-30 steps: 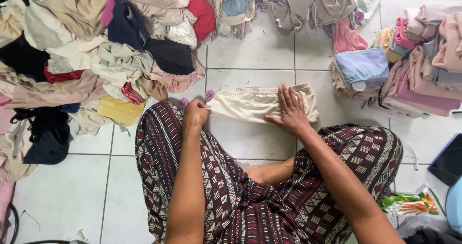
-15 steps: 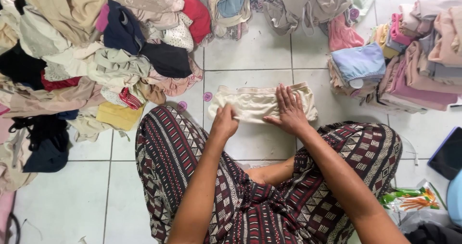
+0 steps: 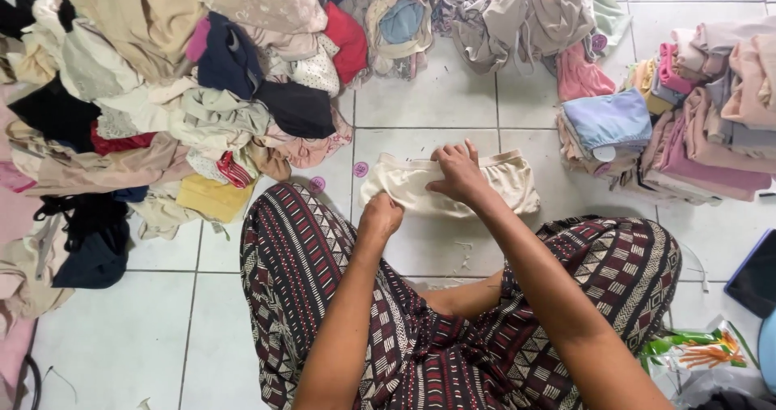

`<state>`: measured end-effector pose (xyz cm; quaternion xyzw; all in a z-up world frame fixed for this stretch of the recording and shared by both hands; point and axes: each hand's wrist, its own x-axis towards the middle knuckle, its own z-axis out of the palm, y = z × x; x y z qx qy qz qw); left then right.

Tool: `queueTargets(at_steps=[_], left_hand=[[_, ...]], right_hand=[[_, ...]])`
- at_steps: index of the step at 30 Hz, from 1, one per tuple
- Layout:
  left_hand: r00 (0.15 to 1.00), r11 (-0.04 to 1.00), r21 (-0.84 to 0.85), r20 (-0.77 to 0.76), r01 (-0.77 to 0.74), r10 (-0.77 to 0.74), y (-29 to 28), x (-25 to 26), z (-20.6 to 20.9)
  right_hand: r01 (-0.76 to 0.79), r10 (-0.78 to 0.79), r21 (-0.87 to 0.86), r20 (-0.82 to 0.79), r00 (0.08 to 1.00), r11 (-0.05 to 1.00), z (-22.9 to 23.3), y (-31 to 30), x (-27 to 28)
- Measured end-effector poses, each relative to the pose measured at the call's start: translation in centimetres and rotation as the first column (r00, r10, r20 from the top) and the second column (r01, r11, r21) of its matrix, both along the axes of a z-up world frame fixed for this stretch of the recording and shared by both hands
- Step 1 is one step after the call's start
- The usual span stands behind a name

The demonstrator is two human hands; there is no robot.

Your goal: Folding and stacking various pieces of laundry, primarily underwear and bras, while sitting on the floor.

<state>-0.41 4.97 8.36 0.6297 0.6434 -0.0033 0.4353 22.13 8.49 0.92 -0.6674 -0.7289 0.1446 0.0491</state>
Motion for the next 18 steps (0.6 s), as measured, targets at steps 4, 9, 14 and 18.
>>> queueTargets(at_steps=[4, 9, 14, 18], left_hand=[[1.0, 1.0, 0.01, -0.008, 0.016, -0.016, 0.2, -0.3, -1.9], [0.993, 0.991, -0.082, 0.053, 0.107, -0.103, -0.5, -1.2, 2.4], [0.911, 0.945, -0.323, 0.404, 0.053, 0.087, -2.5, 0.4, 12.1], [0.475, 0.899, -0.437, 0.795, 0.016, 0.378, -4.0, 2.3, 15.5]], right_hand=[[-0.009, 0.008, -0.031, -0.044, 0.999, 0.999, -1.3, 0.8, 0.7], [-0.07, -0.094, -0.349, -0.431, 0.898, 0.935, 9.5, -1.4, 0.8], [0.054, -0.314, -0.424, -0.576, 0.755, 0.904, 17.2, -3.9, 1.8], [0.102, -0.394, -0.387, -0.827, 0.401, 0.916, 23.0, -6.2, 1.4]])
